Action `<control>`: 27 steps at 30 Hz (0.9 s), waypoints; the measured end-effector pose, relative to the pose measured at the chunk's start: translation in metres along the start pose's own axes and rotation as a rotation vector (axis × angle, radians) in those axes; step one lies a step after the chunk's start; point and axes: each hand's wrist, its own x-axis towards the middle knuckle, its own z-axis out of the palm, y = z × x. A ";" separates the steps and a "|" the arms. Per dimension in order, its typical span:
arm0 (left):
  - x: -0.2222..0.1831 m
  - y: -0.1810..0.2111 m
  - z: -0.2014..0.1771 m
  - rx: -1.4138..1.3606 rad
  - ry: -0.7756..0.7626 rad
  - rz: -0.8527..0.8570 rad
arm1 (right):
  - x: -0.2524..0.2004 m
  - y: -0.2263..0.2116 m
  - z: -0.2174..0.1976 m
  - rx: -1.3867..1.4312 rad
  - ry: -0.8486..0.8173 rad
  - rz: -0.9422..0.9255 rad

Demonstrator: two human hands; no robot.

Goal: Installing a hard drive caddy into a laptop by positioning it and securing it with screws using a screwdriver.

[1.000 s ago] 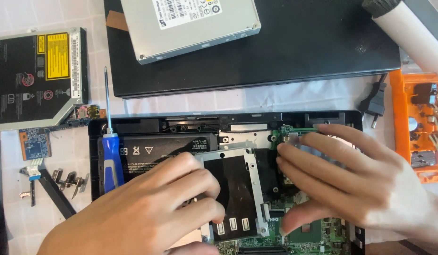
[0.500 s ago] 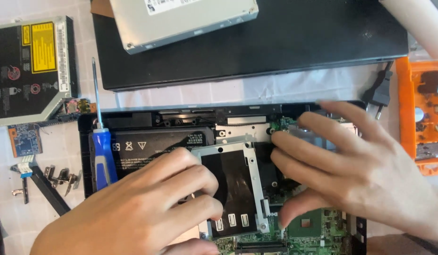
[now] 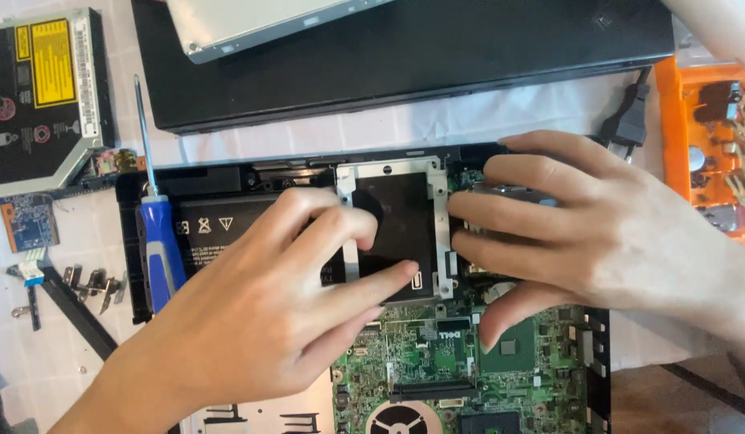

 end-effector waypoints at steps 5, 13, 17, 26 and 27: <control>0.000 0.002 0.000 0.075 0.011 0.016 | -0.002 -0.001 0.002 0.005 0.083 -0.003; 0.002 0.003 -0.003 -0.017 0.030 -0.006 | 0.000 -0.004 0.000 0.047 0.063 0.067; 0.004 0.003 -0.001 -0.025 0.035 0.005 | -0.001 -0.002 -0.001 0.160 0.081 0.092; 0.007 0.007 -0.001 -0.002 0.037 0.049 | -0.007 0.005 -0.004 0.146 0.097 0.026; 0.007 0.008 -0.001 0.025 0.040 0.048 | -0.009 0.005 -0.003 0.130 0.097 0.013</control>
